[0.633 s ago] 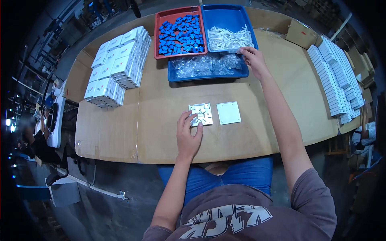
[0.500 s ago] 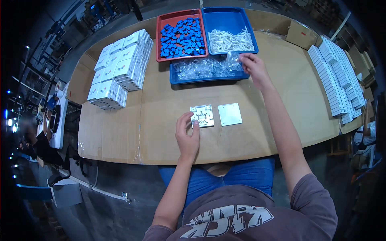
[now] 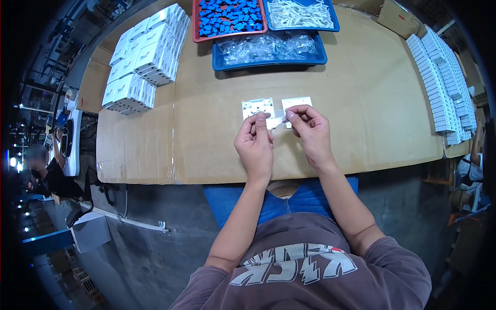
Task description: Sorts electronic component accessories into plastic packets and places them inside cardboard product packages.
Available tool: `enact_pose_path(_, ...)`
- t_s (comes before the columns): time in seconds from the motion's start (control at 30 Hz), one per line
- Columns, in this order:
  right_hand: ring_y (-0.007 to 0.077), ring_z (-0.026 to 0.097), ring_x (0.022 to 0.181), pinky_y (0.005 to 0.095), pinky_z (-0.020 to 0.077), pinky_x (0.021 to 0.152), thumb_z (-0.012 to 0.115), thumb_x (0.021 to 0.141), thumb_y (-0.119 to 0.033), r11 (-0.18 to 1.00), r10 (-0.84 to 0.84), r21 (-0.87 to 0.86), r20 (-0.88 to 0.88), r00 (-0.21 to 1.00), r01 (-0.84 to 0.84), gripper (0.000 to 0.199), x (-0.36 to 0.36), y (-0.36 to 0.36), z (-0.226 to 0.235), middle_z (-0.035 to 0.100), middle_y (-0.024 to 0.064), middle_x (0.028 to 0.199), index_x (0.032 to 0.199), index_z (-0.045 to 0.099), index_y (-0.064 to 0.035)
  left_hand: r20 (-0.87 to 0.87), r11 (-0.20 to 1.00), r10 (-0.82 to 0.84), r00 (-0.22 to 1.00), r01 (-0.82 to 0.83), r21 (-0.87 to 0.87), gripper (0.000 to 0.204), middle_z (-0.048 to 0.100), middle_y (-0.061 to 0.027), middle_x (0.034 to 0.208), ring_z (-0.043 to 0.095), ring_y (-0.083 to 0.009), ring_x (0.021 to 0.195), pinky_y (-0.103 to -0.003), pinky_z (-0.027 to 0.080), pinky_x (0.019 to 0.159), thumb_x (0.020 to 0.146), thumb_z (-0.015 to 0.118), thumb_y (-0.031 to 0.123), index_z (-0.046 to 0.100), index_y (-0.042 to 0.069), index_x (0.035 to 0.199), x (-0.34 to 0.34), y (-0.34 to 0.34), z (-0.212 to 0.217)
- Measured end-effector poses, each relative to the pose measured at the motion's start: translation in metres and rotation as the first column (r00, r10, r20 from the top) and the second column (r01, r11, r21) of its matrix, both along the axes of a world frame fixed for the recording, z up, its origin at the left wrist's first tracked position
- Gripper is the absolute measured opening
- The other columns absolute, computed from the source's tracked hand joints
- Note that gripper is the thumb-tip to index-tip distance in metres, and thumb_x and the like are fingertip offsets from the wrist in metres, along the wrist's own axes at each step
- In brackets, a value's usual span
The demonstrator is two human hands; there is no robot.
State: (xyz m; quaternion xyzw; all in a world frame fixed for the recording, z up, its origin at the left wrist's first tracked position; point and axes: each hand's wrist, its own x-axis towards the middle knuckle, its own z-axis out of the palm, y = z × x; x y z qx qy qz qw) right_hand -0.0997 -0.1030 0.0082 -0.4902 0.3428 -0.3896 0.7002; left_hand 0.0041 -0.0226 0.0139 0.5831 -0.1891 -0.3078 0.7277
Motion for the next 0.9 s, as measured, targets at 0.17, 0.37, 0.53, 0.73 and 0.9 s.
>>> enact_pose_path(0.17,0.0024,0.058,0.076,0.0182,0.0465,0.066,0.067,0.101,-0.010,1.000,-0.008,-0.004,0.060,0.998,0.008,0.015,0.006,0.011,0.010,0.069,0.0017,0.093,0.112,0.070,-0.0003,0.013,0.994,0.068,0.998,-0.066,-0.087,0.025,0.056,0.0047,0.067,0.043,-0.0009,0.057,-0.021,0.030,0.049,0.107,0.062,0.022,0.069,-0.002,0.103,-0.006,0.003,-0.002)
enact_pose_path(0.37,0.0018,0.055,0.066,0.0190,0.0423,0.056,0.067,0.103,-0.017,0.995,0.094,-0.039,0.012,0.996,-0.093,0.020,0.006,0.014,0.012,0.067,-0.0011,0.083,0.110,0.072,0.0003,-0.017,0.997,-0.018,1.000,0.017,-0.069,0.025,0.056,0.0047,0.067,0.041,-0.0012,0.056,-0.021,0.029,0.050,0.107,0.062,0.022,0.069,-0.001,0.101,-0.005,0.009,-0.002)
enact_pose_path(0.53,0.0019,0.049,0.056,0.0199,0.0379,0.050,0.065,0.105,-0.020,0.996,0.037,-0.087,-0.014,0.999,-0.038,0.024,0.003,0.015,0.017,0.064,-0.0024,0.071,0.107,0.077,0.0005,0.031,0.994,-0.041,0.999,0.044,-0.103,0.030,0.071,-0.0033,0.093,0.044,-0.0006,0.058,-0.019,0.031,0.050,0.107,0.060,0.027,0.067,-0.001,0.101,-0.007,0.013,0.000)
enact_pose_path(0.73,0.0012,0.044,0.050,0.0224,0.0319,0.044,0.067,0.104,-0.020,0.996,0.064,-0.069,0.010,0.998,-0.063,0.023,0.000,0.017,0.021,0.062,-0.0023,0.068,0.108,0.077,0.0006,0.052,0.986,-0.049,0.997,0.057,-0.159,0.031,0.071,-0.0045,0.099,0.043,-0.0005,0.058,-0.019,0.031,0.050,0.109,0.058,0.027,0.067,-0.001,0.103,-0.007,0.018,0.002)
enact_pose_path(0.9,0.0021,0.049,0.054,0.0208,0.0351,0.048,0.068,0.102,-0.016,0.963,0.074,-0.257,-0.034,0.997,-0.080,0.021,-0.004,0.019,0.022,0.062,-0.0023,0.069,0.108,0.077,0.0016,-0.026,0.987,-0.057,0.998,0.052,-0.149,0.030,0.071,-0.0048,0.098,0.041,-0.0005,0.058,-0.019,0.030,0.050,0.109,0.057,0.026,0.067,-0.002,0.103,-0.007,0.023,0.011)
